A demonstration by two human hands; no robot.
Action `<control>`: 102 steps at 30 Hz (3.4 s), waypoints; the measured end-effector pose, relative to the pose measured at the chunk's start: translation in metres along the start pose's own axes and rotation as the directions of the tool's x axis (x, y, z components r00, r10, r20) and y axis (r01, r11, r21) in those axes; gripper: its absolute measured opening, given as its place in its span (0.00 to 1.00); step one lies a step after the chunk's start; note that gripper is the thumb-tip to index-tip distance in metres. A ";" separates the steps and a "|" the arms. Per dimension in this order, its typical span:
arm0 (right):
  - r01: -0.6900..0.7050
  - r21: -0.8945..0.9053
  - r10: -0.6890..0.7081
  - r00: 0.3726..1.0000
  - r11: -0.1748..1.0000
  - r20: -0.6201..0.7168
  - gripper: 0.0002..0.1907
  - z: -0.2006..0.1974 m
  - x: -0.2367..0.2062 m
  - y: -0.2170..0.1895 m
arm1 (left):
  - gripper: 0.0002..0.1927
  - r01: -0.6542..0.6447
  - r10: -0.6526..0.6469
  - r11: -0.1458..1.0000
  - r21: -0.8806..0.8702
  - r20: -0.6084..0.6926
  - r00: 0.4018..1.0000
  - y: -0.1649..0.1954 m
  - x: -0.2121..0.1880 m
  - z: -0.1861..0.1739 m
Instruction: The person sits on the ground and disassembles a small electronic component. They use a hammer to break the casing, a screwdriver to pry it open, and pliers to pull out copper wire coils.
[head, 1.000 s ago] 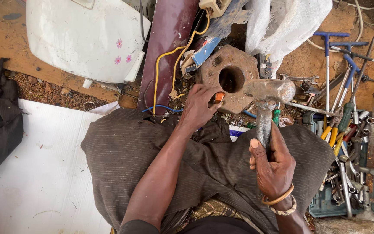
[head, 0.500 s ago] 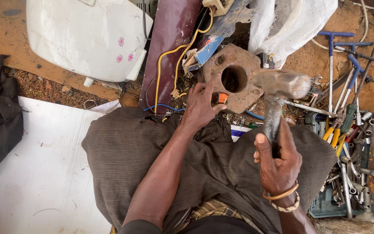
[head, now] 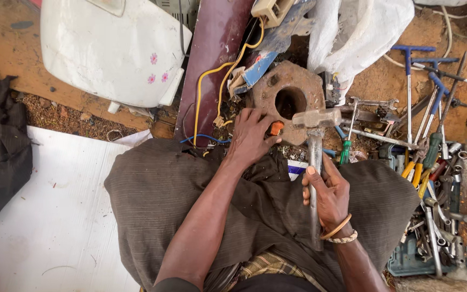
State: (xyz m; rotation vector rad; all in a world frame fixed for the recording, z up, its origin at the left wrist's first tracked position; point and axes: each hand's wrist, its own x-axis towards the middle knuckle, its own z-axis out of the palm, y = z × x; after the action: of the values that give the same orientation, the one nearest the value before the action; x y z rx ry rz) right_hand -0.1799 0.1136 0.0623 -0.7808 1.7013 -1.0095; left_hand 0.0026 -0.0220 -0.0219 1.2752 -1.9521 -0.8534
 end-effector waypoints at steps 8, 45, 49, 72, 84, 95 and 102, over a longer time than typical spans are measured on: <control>0.116 -0.179 -0.118 0.993 0.977 -0.001 0.31 -0.012 0.026 0.037 | 0.26 0.106 -0.087 0.955 -0.278 0.079 0.993 0.009 0.000 -0.015; -0.238 0.180 0.218 0.968 0.954 0.126 0.18 -0.016 0.032 0.026 | 0.22 0.045 -0.049 0.993 -0.108 -0.038 0.998 -0.004 0.007 0.002; 0.106 -0.009 -0.106 0.994 0.994 0.034 0.25 -0.008 -0.003 -0.019 | 0.22 0.046 -0.047 0.999 -0.025 -0.039 0.998 -0.007 0.004 -0.004; 0.193 -0.559 -0.245 0.969 0.806 -0.019 0.36 0.039 0.000 -0.030 | 0.21 -0.042 0.042 0.999 0.020 -0.013 0.999 -0.009 -0.002 -0.009; 0.023 -0.226 -0.039 0.997 0.974 -0.068 0.36 0.011 -0.024 -0.055 | 0.21 -0.065 0.066 0.995 0.081 -0.011 0.998 0.010 0.001 -0.002; 0.206 -0.500 -0.231 0.973 0.841 0.013 0.35 0.029 -0.012 -0.044 | 0.21 -0.065 0.063 0.997 -0.036 -0.054 0.997 0.002 -0.002 -0.004; 0.190 -0.528 -0.224 0.975 0.828 -0.002 0.37 0.013 -0.022 -0.052 | 0.22 0.024 -0.025 0.997 -0.073 -0.011 1.000 0.000 -0.005 -0.004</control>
State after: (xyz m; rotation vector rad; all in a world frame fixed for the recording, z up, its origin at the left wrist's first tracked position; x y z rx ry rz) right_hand -0.1586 0.1056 0.1152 -1.3248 2.0125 -0.7097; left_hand 0.0070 -0.0180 -0.0207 1.2617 -1.8822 -0.9185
